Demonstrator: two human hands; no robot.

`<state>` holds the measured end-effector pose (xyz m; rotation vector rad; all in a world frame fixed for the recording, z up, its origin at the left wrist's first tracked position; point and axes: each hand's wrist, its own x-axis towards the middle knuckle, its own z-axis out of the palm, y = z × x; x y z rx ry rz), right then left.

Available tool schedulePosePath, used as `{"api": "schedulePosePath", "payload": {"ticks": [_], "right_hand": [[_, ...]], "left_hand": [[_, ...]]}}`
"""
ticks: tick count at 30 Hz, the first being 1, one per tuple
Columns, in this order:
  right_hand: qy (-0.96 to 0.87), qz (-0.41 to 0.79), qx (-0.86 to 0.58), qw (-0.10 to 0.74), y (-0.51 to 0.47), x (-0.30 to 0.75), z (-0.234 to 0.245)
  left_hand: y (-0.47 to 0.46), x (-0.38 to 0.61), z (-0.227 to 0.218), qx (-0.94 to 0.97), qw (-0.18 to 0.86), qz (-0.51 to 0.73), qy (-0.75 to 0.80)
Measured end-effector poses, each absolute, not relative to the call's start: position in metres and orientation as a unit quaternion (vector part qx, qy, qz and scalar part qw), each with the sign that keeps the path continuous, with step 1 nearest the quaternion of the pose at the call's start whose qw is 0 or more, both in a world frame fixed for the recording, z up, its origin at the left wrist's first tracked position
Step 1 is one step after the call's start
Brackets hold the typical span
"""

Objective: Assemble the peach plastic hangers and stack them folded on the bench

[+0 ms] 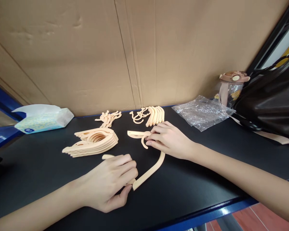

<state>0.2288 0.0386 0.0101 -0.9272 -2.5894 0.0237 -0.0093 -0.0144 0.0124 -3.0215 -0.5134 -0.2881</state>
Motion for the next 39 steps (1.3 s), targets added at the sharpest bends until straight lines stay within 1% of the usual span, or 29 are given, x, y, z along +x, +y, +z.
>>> {"api": "schedulePosePath", "payload": {"ticks": [5,13,15,18,22,26,39], "right_hand": [[-0.912,-0.001,-0.362,0.195,0.0401,0.2293,0.0101],[-0.899,-0.03,-0.397,0.182,0.0464,0.2333,0.0085],[-0.898,-0.034,-0.398,0.184,0.0471,0.2332,0.0079],[-0.894,-0.038,-0.402,0.193,0.047,0.2322,0.0069],[-0.89,-0.035,-0.404,0.209,0.0464,0.2313,0.0059],[-0.892,-0.03,-0.398,0.211,0.0455,0.2313,0.0063],[-0.907,-0.029,-0.37,0.198,0.0434,0.2302,0.0067]], "left_hand": [[-0.0109,-0.0112,0.0155,-0.983,0.014,-0.116,-0.14],[-0.0125,-0.0135,0.011,-0.976,0.063,-0.105,-0.181],[-0.0126,-0.0136,0.0096,-0.975,0.048,-0.104,-0.189],[-0.0117,-0.0137,0.0086,-0.975,-0.005,-0.11,-0.194],[-0.0105,-0.0131,0.0076,-0.97,-0.044,-0.153,-0.183],[-0.0103,-0.0126,0.0058,-0.965,-0.054,-0.189,-0.173],[-0.0122,-0.0117,0.0095,-0.971,-0.063,-0.166,-0.161]]}}
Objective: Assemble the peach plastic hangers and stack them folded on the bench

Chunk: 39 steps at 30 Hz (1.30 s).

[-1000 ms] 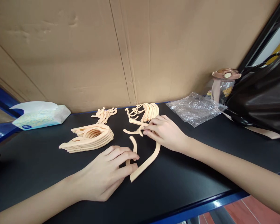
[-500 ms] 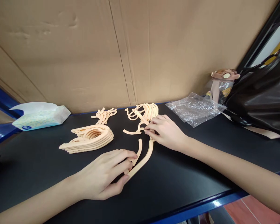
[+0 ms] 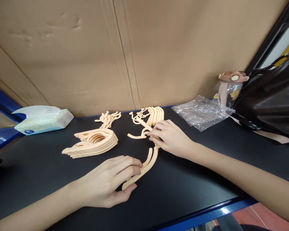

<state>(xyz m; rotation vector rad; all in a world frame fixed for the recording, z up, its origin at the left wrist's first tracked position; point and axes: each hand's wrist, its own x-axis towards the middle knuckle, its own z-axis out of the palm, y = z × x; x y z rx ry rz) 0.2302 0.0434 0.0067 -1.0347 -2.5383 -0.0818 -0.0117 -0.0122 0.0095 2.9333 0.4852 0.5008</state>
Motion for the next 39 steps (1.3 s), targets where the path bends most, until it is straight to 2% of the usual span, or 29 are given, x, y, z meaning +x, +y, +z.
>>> {"api": "schedulePosePath", "payload": {"ticks": [21,24,30,39], "right_hand": [[-0.942,-0.039,-0.287,0.167,0.041,0.23,0.005],[-0.951,-0.042,-0.265,0.153,0.04,0.229,0.006],[-0.962,-0.045,-0.247,0.108,0.033,0.228,0.009],[-0.964,-0.056,-0.247,0.084,0.031,0.227,0.01]], "left_hand": [[-0.01,-0.014,0.007,0.967,0.057,0.134,0.207],[-0.011,-0.013,0.006,0.966,0.025,0.152,0.21],[-0.014,-0.011,0.003,0.952,-0.123,0.156,0.235],[-0.012,-0.01,0.001,0.933,-0.085,0.148,0.317]]}}
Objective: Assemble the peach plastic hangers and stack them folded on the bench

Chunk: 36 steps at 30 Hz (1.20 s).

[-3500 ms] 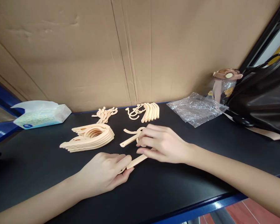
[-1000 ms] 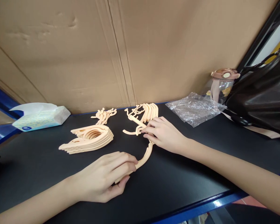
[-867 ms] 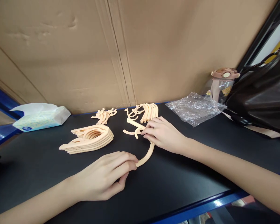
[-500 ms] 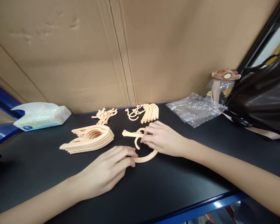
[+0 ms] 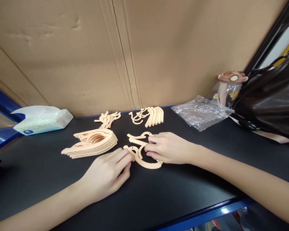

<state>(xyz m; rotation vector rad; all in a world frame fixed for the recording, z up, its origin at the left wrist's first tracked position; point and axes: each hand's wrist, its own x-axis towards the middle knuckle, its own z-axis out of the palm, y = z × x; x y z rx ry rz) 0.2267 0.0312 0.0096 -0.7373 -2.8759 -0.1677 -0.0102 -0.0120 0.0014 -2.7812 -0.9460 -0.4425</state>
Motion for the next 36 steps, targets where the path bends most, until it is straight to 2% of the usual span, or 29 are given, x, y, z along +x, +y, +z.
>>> {"api": "schedulePosePath", "payload": {"ticks": [13,20,25,29,32,36], "right_hand": [[-0.968,0.006,-0.229,0.107,0.019,0.219,0.009],[-0.957,-0.03,-0.255,0.136,0.029,0.227,0.009],[-0.955,-0.014,-0.224,0.192,0.029,0.227,0.007],[-0.962,-0.025,-0.219,0.16,0.028,0.226,0.006],[-0.959,-0.034,-0.234,0.156,0.028,0.227,0.008],[-0.937,-0.042,-0.285,0.196,0.037,0.231,0.009]], "left_hand": [[-0.012,-0.011,0.004,-0.934,0.112,-0.157,-0.302],[-0.016,-0.009,0.004,-0.921,0.124,-0.178,-0.324],[-0.017,-0.01,0.006,-0.913,0.057,-0.169,-0.367],[-0.018,-0.01,0.008,-0.89,-0.036,-0.162,-0.425],[-0.019,-0.009,0.012,-0.892,-0.044,-0.134,-0.43],[-0.019,-0.009,0.017,-0.901,-0.036,-0.107,-0.42]]}}
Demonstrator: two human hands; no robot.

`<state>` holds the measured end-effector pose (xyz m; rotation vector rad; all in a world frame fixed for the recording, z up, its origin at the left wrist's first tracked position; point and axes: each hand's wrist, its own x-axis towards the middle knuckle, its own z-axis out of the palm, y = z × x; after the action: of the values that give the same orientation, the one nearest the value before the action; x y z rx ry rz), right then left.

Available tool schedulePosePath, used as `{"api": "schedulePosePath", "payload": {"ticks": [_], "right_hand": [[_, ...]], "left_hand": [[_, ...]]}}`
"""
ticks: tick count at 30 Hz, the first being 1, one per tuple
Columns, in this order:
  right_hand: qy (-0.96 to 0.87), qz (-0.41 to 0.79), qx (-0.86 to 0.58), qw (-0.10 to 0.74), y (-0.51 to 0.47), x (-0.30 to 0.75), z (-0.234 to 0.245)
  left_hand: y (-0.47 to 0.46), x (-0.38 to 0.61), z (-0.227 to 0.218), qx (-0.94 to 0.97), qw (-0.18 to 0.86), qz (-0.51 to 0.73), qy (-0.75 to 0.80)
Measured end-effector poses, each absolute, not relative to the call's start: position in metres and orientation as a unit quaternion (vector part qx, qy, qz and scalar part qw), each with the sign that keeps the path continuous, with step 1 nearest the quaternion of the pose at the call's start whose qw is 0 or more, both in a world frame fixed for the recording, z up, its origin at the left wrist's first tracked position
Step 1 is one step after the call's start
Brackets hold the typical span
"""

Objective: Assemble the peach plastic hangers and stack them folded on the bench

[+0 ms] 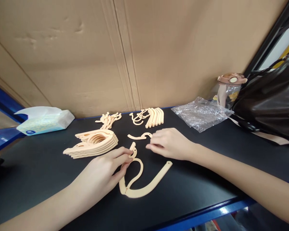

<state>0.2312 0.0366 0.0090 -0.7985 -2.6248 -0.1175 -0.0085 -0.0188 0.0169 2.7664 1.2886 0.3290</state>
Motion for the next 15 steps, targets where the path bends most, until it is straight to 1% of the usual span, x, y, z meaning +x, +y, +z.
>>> {"api": "schedulePosePath", "payload": {"ticks": [3,9,15], "right_hand": [[-0.919,-0.033,-0.331,0.211,0.048,0.237,0.007],[-0.935,-0.012,-0.318,0.155,0.059,0.243,0.004],[-0.941,0.106,-0.283,0.15,0.046,0.24,0.016]], "left_hand": [[-0.019,-0.008,0.018,0.901,0.043,0.104,0.42],[-0.019,-0.008,0.018,0.9,0.068,0.09,0.421],[-0.013,-0.011,0.012,0.905,0.076,0.1,0.406]]}}
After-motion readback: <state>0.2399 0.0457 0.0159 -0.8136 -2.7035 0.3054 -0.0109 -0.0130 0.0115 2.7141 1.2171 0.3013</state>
